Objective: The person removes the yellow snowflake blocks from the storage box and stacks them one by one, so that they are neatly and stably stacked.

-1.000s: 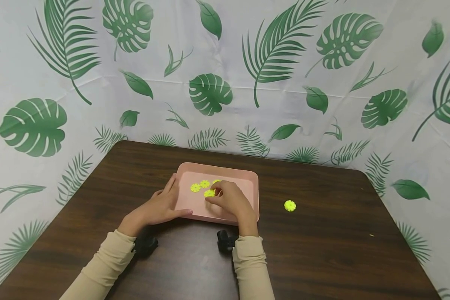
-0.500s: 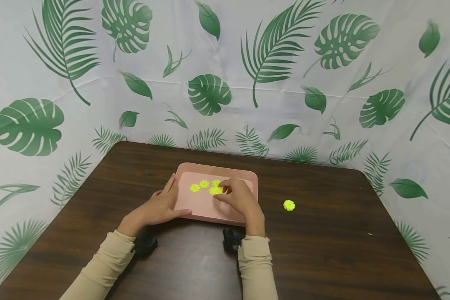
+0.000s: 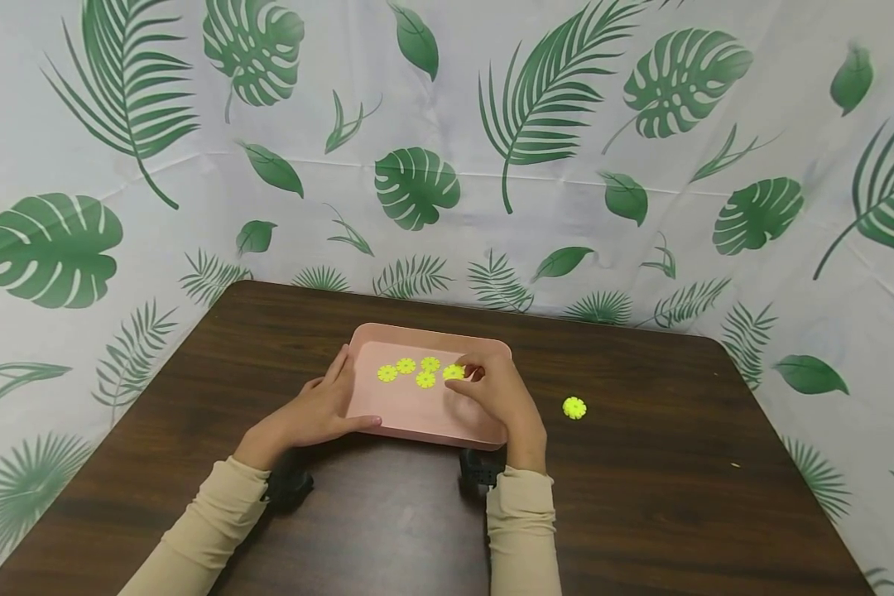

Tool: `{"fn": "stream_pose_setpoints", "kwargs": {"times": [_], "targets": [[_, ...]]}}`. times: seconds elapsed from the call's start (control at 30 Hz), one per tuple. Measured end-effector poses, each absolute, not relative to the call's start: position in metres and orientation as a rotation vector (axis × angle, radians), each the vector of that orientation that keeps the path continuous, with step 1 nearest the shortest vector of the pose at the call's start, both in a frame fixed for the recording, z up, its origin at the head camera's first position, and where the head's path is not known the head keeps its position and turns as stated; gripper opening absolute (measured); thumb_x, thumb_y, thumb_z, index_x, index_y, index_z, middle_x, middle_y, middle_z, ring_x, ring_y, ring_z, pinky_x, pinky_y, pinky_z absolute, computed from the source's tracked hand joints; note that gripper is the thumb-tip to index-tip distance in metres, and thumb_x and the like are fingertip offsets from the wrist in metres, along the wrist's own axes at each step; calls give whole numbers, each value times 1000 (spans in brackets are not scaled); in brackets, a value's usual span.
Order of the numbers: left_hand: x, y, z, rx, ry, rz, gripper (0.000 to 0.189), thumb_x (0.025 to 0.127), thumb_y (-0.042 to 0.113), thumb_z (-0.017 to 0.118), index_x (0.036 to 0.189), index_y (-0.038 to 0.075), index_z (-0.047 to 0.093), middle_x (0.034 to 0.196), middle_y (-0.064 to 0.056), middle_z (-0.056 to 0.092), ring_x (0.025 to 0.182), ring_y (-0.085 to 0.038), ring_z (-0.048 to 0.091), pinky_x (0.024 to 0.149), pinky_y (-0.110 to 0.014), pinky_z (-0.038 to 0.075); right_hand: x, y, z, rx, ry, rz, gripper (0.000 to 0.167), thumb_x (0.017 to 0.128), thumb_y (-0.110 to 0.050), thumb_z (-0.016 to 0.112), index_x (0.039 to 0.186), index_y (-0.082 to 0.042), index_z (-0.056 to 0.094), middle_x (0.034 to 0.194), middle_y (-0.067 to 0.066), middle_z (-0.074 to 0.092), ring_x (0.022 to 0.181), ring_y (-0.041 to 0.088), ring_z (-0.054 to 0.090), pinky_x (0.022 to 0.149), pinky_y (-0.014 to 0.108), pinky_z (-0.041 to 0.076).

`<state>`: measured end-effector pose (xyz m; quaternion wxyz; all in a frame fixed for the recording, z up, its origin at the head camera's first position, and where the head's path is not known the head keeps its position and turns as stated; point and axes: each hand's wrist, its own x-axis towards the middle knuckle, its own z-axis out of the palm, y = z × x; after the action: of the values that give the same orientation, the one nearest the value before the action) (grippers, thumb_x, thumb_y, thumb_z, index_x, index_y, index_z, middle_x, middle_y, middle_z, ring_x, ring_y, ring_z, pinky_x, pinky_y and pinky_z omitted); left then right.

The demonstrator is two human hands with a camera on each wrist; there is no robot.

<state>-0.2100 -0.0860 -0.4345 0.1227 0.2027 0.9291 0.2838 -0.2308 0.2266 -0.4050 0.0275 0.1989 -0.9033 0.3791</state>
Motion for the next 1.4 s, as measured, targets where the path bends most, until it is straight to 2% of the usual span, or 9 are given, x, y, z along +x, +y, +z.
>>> {"fn": "stream_pose_setpoints", "kwargs": {"times": [0.23,0.6,0.83,1.17,1.4], "targets": [[-210,-86,-435,594,2717,832,120,89,67,65,163,-5,4,171,-24,-8,157,-39,11,113,-73,22,-226,241,-403,371,-2869,1137,29,89,-25,85,107,-4,76,92,7,65,84,23,58,73,35,51],[-211,-86,-434,582,2710,829,121,88,68,65,163,-4,3,171,-24,-9,157,-38,11,114,-72,21,-222,261,-404,196,-2855,1175,29,89,-22,84,106,-2,73,87,9,61,79,25,54,70,34,49],[-211,-86,-434,587,2710,830,120,89,67,65,163,-4,3,171,-24,-9,157,-38,11,114,-72,22,-224,269,-406,202,-2827,1155,29,89,-19,84,106,1,72,86,10,62,78,24,55,69,31,49],[-211,-85,-433,596,2715,827,120,88,67,65,163,-5,4,171,-25,-8,158,-39,9,113,-73,22,-222,276,-407,154,-2806,1183,35,90,-19,83,116,3,73,91,11,65,82,26,57,73,33,51],[-211,-86,-434,590,2723,819,120,89,67,65,163,-6,5,170,-25,-7,156,-41,15,113,-73,23,-219,281,-406,96,-2799,1188,36,92,-20,82,117,3,73,95,13,66,86,27,59,75,33,51]]}}
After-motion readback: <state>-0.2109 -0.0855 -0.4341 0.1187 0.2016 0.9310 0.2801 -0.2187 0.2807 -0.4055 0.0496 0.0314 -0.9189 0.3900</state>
